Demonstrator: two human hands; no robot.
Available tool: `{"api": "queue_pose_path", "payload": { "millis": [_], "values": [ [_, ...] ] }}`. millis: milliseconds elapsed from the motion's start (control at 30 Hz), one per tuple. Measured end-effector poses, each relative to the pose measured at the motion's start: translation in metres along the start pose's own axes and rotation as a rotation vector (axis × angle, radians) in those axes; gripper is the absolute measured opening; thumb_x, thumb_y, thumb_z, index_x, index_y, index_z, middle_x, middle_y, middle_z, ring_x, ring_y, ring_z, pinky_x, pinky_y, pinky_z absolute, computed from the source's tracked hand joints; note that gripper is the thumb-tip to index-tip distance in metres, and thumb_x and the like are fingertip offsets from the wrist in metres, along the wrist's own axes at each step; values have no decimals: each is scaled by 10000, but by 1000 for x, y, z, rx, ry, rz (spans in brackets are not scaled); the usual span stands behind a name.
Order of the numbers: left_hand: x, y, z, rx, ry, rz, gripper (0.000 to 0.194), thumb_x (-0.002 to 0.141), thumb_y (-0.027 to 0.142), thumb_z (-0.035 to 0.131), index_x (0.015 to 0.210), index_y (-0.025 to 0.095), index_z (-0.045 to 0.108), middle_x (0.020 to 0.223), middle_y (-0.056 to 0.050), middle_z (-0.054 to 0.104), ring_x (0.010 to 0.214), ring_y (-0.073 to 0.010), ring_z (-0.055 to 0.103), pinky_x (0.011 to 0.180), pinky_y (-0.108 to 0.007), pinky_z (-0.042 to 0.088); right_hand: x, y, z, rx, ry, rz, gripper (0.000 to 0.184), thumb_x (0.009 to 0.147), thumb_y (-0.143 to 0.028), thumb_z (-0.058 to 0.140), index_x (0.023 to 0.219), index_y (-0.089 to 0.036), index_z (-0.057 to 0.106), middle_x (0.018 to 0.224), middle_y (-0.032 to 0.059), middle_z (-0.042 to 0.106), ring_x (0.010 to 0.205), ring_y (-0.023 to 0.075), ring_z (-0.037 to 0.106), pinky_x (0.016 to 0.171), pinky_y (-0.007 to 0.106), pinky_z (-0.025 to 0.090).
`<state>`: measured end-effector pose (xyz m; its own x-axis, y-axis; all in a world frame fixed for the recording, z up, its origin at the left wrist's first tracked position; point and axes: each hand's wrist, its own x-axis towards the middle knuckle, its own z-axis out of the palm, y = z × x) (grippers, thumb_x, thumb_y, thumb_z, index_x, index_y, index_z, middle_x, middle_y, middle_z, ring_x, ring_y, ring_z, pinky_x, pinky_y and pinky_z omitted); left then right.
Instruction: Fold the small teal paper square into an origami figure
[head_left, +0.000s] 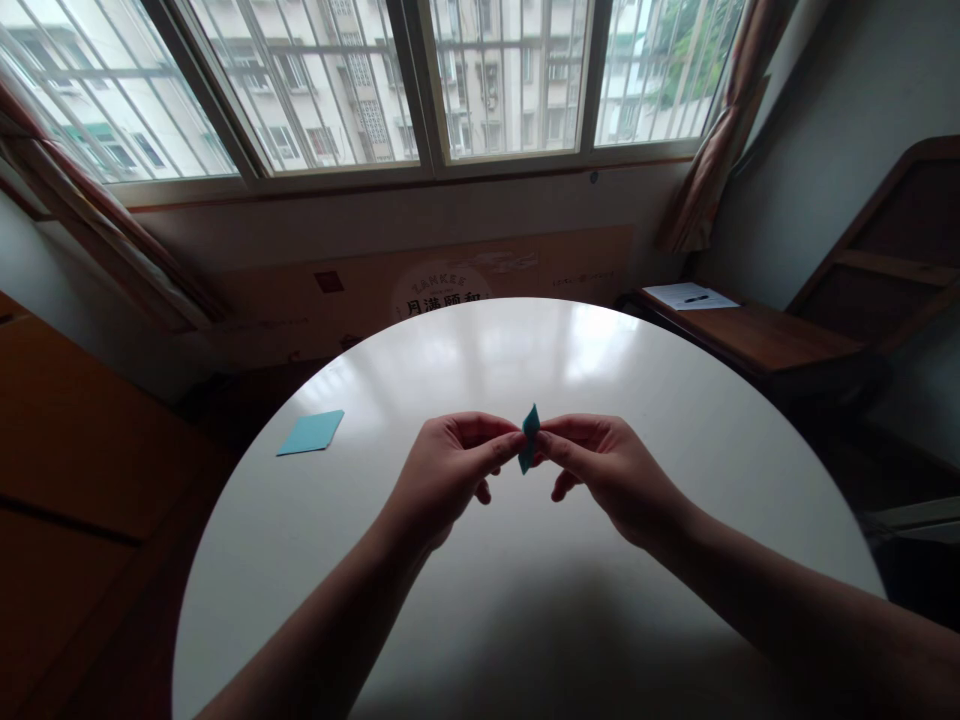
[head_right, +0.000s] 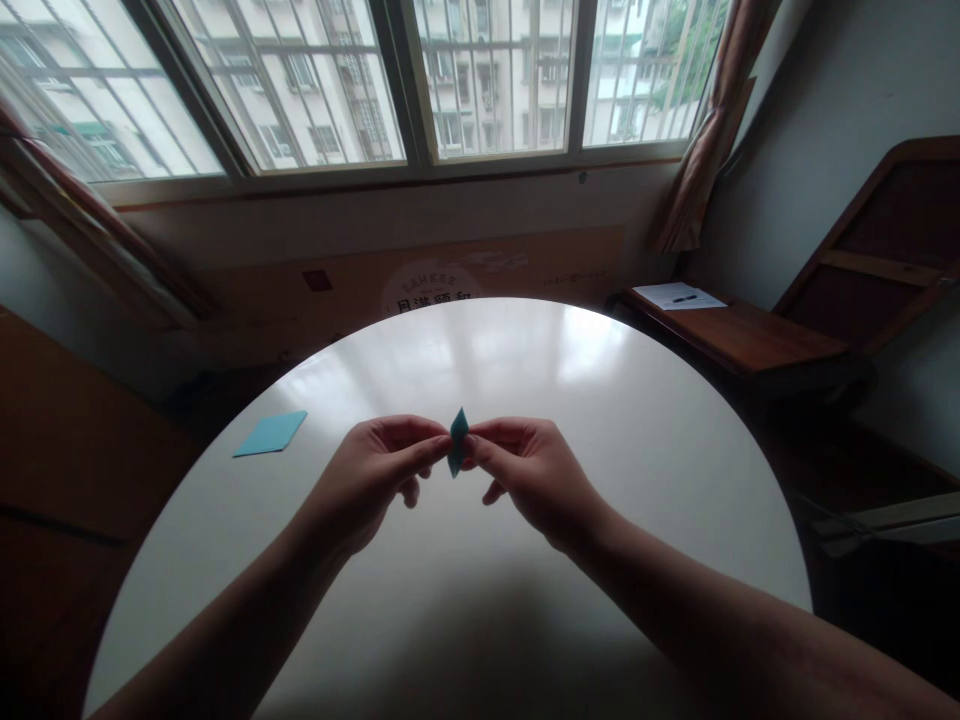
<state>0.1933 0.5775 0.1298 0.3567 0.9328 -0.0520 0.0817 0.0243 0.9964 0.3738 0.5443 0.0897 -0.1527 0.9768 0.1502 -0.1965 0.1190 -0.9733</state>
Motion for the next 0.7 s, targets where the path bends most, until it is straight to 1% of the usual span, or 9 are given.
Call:
{"api": "queue_pose_path", "payload": {
  "millis": [133, 367, 600, 700],
  "values": [
    [-1, 1, 0, 29, -10, 9, 230, 708, 337, 833, 835, 151, 791, 671, -43, 690, 533, -107, 486, 362, -160, 385, -1, 0, 1, -27, 43, -19, 292, 823, -409, 769, 1034, -209, 796, 893, 88, 756, 815, 208, 689, 525, 237, 541],
    [1, -2, -1, 37, -13, 2, 237, 704, 353, 835, 819, 154, 779, 672, -37, 676, 568, -118, 501, 364, -155, 390, -1, 0, 2, -45, 51, -40, 256, 815, -380, 779, 998, -203, 803, 859, 84, 759, 787, 207, 697, 534, 249, 553],
    [1, -6, 4, 7, -4, 22, 235, 755, 350, 798, 829, 132, 749, 601, 9, 586, 489, -84, 476, 359, -147, 391, -1, 2, 3, -66, 68, -67, 235, 806, -338, 794, 998, -202, 803, 849, 75, 762, 766, 196, 696, 520, 234, 553],
    [1, -7, 5, 26, 7, 55, 250, 766, 355, 788, 837, 121, 736, 626, 4, 599, 490, -84, 484, 361, -153, 402, 0, 1, 4, -91, 78, -62, 245, 796, -332, 802, 1001, -197, 802, 857, 77, 764, 767, 201, 696, 526, 241, 557]
  ]
}}
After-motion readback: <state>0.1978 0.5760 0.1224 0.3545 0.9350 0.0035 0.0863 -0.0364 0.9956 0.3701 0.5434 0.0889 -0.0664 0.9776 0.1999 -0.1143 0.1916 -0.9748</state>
